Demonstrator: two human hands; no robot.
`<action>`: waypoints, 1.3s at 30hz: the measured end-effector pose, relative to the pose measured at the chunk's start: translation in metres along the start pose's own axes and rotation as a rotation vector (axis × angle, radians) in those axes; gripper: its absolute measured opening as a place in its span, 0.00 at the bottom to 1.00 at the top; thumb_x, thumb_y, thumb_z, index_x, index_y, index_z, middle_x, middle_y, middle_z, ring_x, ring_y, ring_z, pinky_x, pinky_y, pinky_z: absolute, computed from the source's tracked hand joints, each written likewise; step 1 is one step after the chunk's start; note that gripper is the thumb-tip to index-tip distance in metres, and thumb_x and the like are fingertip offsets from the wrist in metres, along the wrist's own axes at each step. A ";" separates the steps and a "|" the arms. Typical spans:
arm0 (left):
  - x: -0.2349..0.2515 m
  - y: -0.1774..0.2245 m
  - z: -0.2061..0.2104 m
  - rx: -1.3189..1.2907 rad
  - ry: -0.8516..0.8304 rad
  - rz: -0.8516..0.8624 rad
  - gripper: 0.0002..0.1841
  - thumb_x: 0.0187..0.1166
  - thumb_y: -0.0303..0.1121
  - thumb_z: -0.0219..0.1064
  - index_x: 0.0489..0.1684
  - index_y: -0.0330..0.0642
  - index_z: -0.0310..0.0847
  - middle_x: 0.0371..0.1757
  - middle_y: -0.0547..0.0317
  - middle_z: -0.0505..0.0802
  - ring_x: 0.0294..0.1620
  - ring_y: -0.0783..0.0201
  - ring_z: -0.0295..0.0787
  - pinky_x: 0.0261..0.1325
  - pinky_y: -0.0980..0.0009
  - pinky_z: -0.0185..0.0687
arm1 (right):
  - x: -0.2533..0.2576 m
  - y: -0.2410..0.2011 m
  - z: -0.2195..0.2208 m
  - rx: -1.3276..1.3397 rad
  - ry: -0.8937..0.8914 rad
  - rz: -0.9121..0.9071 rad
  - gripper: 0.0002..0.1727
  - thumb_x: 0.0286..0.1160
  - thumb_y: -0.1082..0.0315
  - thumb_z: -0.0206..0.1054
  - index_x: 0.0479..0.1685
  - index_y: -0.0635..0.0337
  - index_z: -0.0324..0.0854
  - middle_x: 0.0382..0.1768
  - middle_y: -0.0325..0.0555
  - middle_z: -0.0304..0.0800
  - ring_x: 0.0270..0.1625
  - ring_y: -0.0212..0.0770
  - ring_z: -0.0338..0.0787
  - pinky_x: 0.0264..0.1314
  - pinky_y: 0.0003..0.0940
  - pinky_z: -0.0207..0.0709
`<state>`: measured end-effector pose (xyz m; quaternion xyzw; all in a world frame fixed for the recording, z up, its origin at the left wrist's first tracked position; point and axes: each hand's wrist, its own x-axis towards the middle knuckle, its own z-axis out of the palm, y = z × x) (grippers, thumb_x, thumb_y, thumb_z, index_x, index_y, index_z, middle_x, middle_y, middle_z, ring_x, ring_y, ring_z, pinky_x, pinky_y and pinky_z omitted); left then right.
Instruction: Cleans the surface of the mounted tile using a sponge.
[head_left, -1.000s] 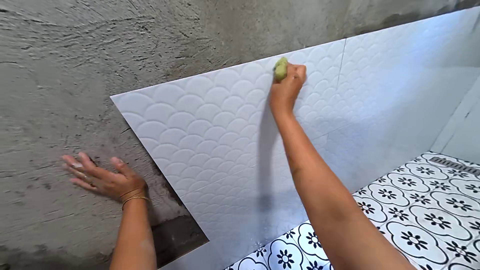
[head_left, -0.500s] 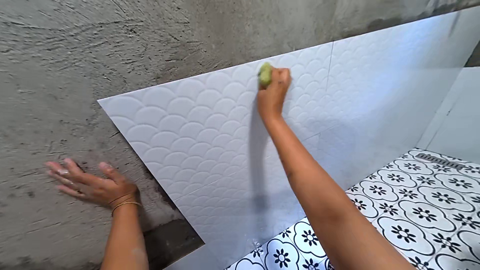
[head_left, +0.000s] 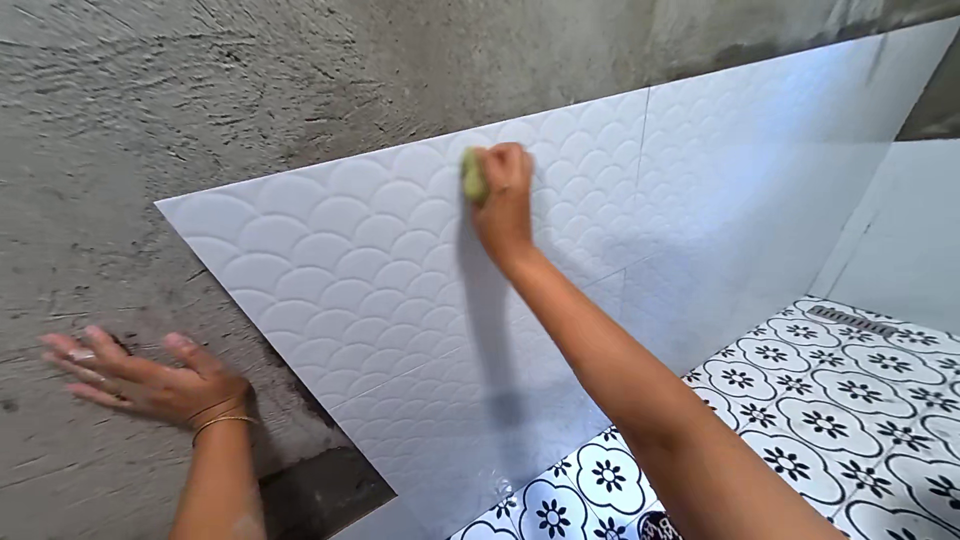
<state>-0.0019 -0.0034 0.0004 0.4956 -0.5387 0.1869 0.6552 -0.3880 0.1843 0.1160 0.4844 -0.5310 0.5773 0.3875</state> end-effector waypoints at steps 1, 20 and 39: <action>0.001 0.000 0.000 -0.007 0.006 0.004 0.39 0.88 0.57 0.45 0.92 0.37 0.55 0.93 0.35 0.56 0.94 0.37 0.47 0.94 0.44 0.36 | -0.004 -0.010 0.008 0.025 -0.008 -0.088 0.18 0.68 0.78 0.70 0.58 0.67 0.89 0.55 0.64 0.88 0.64 0.62 0.85 0.67 0.50 0.80; 0.003 -0.003 0.001 -0.016 0.014 0.021 0.39 0.88 0.57 0.45 0.91 0.36 0.56 0.93 0.36 0.56 0.95 0.38 0.46 0.95 0.45 0.35 | -0.002 0.032 -0.009 -0.041 -0.011 -0.146 0.18 0.70 0.79 0.68 0.59 0.66 0.89 0.52 0.63 0.88 0.61 0.60 0.85 0.66 0.47 0.79; 0.004 -0.006 0.002 -0.014 0.042 0.048 0.40 0.88 0.57 0.45 0.91 0.35 0.55 0.93 0.35 0.57 0.95 0.39 0.46 0.95 0.46 0.34 | 0.001 0.040 -0.012 -0.042 -0.012 -0.156 0.17 0.73 0.77 0.67 0.59 0.65 0.90 0.52 0.62 0.88 0.60 0.60 0.86 0.65 0.46 0.79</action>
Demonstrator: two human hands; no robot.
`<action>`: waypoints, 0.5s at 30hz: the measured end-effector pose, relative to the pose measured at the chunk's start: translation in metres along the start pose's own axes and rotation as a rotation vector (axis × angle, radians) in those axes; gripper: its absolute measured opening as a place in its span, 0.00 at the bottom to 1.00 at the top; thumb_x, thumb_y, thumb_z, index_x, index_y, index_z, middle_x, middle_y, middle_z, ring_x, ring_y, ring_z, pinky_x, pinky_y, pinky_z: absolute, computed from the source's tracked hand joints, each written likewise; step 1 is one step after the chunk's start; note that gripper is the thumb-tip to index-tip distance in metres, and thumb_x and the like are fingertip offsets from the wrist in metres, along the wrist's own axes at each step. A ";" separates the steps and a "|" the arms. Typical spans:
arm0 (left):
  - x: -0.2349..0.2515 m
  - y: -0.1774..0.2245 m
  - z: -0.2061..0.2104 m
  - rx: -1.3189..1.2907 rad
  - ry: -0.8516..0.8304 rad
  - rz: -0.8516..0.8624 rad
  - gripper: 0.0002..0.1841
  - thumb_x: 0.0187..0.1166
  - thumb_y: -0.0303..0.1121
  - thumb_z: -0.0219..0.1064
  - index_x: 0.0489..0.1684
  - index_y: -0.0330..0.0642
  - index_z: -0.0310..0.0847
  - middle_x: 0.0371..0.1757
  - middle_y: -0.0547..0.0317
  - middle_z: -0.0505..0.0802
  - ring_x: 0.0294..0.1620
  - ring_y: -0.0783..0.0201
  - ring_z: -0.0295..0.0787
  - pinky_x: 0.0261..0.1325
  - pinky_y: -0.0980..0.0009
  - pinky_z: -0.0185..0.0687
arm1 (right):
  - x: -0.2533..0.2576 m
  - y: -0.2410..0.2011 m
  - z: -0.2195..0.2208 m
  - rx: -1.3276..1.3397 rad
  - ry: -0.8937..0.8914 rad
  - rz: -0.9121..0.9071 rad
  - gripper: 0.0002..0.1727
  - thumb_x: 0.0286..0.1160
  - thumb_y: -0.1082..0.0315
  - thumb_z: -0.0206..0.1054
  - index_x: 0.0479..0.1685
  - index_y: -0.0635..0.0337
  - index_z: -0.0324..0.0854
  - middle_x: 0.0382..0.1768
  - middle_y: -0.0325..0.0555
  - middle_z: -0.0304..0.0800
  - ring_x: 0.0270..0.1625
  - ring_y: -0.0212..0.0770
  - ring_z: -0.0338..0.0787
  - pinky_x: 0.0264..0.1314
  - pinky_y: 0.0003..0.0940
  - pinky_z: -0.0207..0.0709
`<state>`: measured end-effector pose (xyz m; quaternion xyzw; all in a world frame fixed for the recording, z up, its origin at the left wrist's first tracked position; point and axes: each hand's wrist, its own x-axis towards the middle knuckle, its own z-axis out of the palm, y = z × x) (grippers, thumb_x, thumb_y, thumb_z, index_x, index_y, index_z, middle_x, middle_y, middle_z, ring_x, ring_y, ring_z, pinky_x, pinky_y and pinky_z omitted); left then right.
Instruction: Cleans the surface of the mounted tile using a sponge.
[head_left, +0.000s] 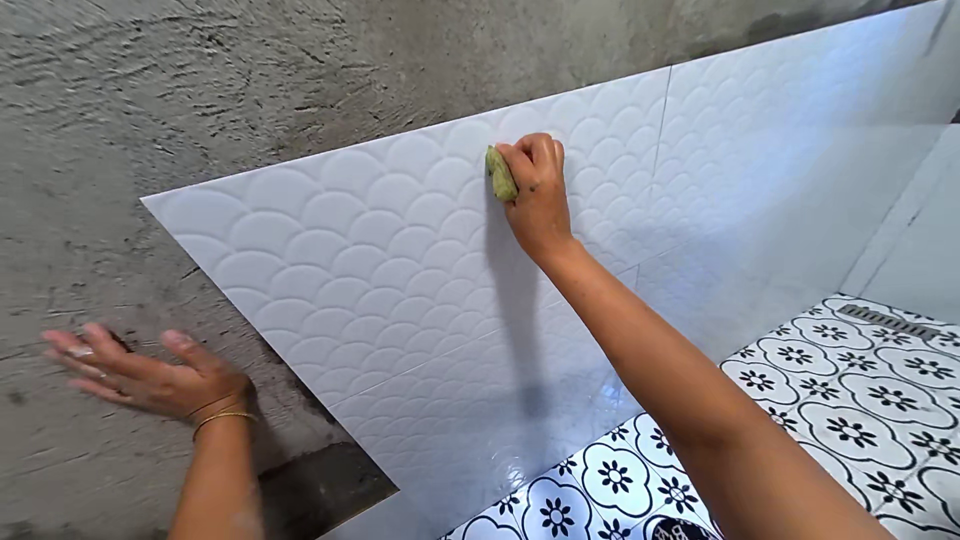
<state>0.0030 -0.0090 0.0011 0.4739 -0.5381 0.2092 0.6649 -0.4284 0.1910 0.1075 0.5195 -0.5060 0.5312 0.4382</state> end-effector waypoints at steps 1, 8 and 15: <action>0.000 0.001 0.000 0.000 0.003 -0.004 0.40 0.88 0.57 0.45 0.91 0.35 0.56 0.93 0.35 0.57 0.95 0.40 0.46 0.95 0.46 0.35 | 0.000 0.004 -0.002 -0.005 -0.007 0.003 0.17 0.72 0.77 0.67 0.60 0.65 0.90 0.52 0.63 0.88 0.61 0.61 0.85 0.66 0.47 0.78; -0.001 0.000 0.002 -0.002 -0.008 -0.030 0.40 0.88 0.57 0.44 0.91 0.35 0.56 0.93 0.35 0.56 0.95 0.37 0.46 0.94 0.45 0.36 | 0.008 0.025 -0.016 -0.062 0.003 0.165 0.20 0.68 0.78 0.69 0.61 0.65 0.89 0.55 0.65 0.87 0.63 0.63 0.83 0.70 0.47 0.75; -0.001 -0.001 0.001 -0.001 -0.006 -0.001 0.39 0.89 0.56 0.45 0.92 0.36 0.54 0.93 0.35 0.55 0.95 0.40 0.45 0.95 0.46 0.34 | 0.016 0.034 -0.020 -0.075 -0.004 0.179 0.19 0.69 0.78 0.68 0.61 0.64 0.90 0.55 0.63 0.87 0.63 0.61 0.83 0.70 0.45 0.75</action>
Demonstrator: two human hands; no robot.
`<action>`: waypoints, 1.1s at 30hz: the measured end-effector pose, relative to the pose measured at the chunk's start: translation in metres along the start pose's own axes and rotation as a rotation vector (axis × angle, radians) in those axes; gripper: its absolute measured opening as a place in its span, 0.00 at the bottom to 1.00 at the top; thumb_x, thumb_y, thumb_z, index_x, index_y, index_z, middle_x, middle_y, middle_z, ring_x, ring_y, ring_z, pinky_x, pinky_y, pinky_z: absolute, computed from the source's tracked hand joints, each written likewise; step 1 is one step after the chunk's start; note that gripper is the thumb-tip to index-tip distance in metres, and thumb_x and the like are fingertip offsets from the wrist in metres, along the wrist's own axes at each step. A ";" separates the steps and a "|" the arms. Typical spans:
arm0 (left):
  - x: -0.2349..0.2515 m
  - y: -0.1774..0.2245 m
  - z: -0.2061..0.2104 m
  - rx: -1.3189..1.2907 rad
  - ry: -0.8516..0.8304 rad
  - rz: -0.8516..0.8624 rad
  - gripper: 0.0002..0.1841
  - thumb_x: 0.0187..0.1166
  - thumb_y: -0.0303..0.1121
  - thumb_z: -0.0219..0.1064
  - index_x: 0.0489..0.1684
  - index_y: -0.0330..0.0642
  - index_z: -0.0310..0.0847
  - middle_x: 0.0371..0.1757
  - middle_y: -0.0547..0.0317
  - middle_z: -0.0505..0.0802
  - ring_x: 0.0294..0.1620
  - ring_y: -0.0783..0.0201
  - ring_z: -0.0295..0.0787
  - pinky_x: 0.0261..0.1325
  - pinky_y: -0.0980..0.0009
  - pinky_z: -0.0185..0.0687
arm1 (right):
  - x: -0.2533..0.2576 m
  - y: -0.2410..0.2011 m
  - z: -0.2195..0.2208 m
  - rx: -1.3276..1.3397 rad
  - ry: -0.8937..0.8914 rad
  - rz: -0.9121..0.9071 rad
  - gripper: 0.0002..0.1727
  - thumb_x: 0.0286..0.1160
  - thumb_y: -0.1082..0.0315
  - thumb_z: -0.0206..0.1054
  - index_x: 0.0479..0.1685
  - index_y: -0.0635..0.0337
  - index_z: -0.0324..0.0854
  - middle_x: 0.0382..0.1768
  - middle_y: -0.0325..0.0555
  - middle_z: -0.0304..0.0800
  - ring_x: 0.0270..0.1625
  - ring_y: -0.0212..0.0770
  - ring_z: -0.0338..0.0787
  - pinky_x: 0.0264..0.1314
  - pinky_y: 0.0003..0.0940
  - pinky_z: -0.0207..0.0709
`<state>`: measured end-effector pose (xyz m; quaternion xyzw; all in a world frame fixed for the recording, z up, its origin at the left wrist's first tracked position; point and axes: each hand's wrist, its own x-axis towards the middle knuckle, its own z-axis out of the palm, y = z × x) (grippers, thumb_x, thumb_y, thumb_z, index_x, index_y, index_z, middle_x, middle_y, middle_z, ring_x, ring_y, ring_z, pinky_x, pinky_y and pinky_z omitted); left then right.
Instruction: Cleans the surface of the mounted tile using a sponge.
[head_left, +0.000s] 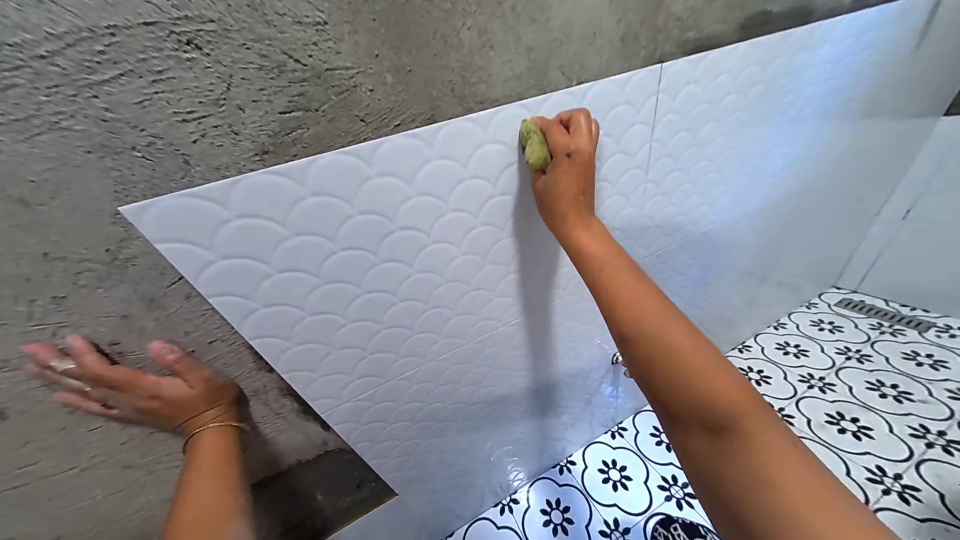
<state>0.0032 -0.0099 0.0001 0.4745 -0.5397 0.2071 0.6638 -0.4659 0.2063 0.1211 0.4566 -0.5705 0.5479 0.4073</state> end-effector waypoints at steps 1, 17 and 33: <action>0.000 -0.001 0.001 -0.002 0.002 0.001 0.39 0.89 0.55 0.46 0.92 0.35 0.55 0.94 0.35 0.55 0.95 0.40 0.45 0.95 0.46 0.34 | -0.001 0.000 -0.001 0.001 0.005 0.005 0.19 0.69 0.78 0.68 0.60 0.64 0.90 0.54 0.63 0.87 0.63 0.60 0.83 0.69 0.45 0.75; 0.000 -0.002 -0.001 -0.012 0.030 0.010 0.39 0.87 0.56 0.47 0.92 0.38 0.53 0.93 0.36 0.56 0.95 0.40 0.45 0.95 0.46 0.34 | -0.059 -0.150 0.051 0.205 -0.010 -0.076 0.16 0.70 0.75 0.70 0.58 0.65 0.90 0.54 0.63 0.89 0.63 0.59 0.86 0.69 0.46 0.79; -0.002 0.001 -0.001 -0.037 0.015 -0.001 0.40 0.87 0.58 0.45 0.94 0.41 0.52 0.95 0.38 0.53 0.96 0.41 0.41 0.95 0.45 0.31 | -0.076 -0.134 0.053 0.214 -0.028 -0.185 0.19 0.67 0.79 0.71 0.59 0.68 0.89 0.53 0.64 0.89 0.61 0.62 0.87 0.65 0.47 0.82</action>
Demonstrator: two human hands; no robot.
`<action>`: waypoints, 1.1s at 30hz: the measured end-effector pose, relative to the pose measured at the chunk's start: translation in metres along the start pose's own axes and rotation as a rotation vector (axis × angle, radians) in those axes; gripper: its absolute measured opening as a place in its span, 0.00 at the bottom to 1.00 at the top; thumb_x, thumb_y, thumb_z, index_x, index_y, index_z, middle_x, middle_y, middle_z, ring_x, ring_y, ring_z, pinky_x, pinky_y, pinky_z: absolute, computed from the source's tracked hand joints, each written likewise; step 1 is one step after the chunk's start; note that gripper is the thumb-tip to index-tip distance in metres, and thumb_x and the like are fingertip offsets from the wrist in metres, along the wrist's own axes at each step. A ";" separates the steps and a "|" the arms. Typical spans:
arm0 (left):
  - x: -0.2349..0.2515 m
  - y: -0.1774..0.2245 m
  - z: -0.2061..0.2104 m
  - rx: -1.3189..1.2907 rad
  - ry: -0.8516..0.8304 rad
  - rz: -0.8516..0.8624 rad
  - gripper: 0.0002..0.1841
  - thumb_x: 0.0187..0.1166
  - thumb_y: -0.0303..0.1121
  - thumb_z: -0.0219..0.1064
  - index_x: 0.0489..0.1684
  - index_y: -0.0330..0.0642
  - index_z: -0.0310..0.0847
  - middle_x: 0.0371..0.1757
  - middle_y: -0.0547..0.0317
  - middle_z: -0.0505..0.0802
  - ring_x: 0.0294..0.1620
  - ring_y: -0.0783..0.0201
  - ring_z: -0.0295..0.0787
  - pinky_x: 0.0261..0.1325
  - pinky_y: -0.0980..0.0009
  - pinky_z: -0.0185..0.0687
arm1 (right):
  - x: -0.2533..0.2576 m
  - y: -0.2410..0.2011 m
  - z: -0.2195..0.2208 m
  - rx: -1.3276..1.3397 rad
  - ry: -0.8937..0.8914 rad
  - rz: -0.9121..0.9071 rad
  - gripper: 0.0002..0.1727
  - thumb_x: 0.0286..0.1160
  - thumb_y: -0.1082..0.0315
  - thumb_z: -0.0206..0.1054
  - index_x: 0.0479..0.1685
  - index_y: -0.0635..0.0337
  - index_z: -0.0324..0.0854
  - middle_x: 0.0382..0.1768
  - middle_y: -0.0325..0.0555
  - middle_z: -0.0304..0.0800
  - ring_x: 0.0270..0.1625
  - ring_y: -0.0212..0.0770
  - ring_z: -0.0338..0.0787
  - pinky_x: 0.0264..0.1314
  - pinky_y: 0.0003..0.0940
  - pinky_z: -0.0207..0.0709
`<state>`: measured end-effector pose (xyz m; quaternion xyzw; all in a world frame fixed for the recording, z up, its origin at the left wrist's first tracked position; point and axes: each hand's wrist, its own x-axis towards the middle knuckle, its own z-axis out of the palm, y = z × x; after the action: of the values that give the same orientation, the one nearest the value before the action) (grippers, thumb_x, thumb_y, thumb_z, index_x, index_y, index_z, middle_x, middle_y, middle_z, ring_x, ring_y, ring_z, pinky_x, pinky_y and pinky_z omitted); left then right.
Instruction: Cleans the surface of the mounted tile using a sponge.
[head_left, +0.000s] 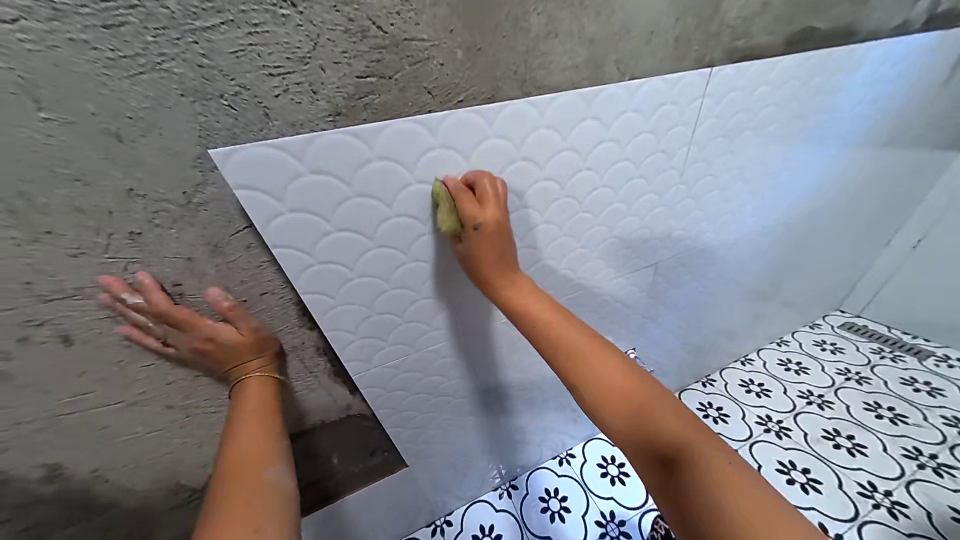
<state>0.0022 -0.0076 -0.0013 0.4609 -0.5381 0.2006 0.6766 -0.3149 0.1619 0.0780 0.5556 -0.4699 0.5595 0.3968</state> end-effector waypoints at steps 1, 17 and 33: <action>0.000 0.000 0.000 0.003 0.004 0.004 0.40 0.87 0.58 0.45 0.94 0.41 0.52 0.95 0.38 0.53 0.96 0.42 0.41 0.95 0.45 0.31 | 0.003 0.004 -0.002 -0.013 0.003 0.008 0.19 0.67 0.79 0.71 0.59 0.67 0.89 0.53 0.64 0.89 0.61 0.62 0.87 0.65 0.48 0.82; 0.002 -0.002 0.003 0.003 0.009 0.007 0.39 0.87 0.58 0.44 0.94 0.43 0.52 0.95 0.41 0.52 0.97 0.45 0.40 0.95 0.45 0.28 | -0.003 0.017 -0.014 -0.067 0.033 0.216 0.22 0.65 0.78 0.72 0.63 0.68 0.87 0.57 0.66 0.87 0.65 0.63 0.84 0.72 0.50 0.76; 0.001 0.003 0.001 0.003 0.011 -0.022 0.39 0.87 0.58 0.47 0.93 0.42 0.54 0.94 0.40 0.55 0.96 0.42 0.42 0.95 0.46 0.31 | -0.014 0.018 -0.010 -0.058 0.030 0.100 0.22 0.63 0.81 0.72 0.61 0.66 0.89 0.52 0.63 0.88 0.61 0.61 0.86 0.67 0.47 0.79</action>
<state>-0.0004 -0.0073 0.0005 0.4667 -0.5291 0.1961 0.6810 -0.3340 0.1682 0.0636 0.5111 -0.5071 0.5732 0.3913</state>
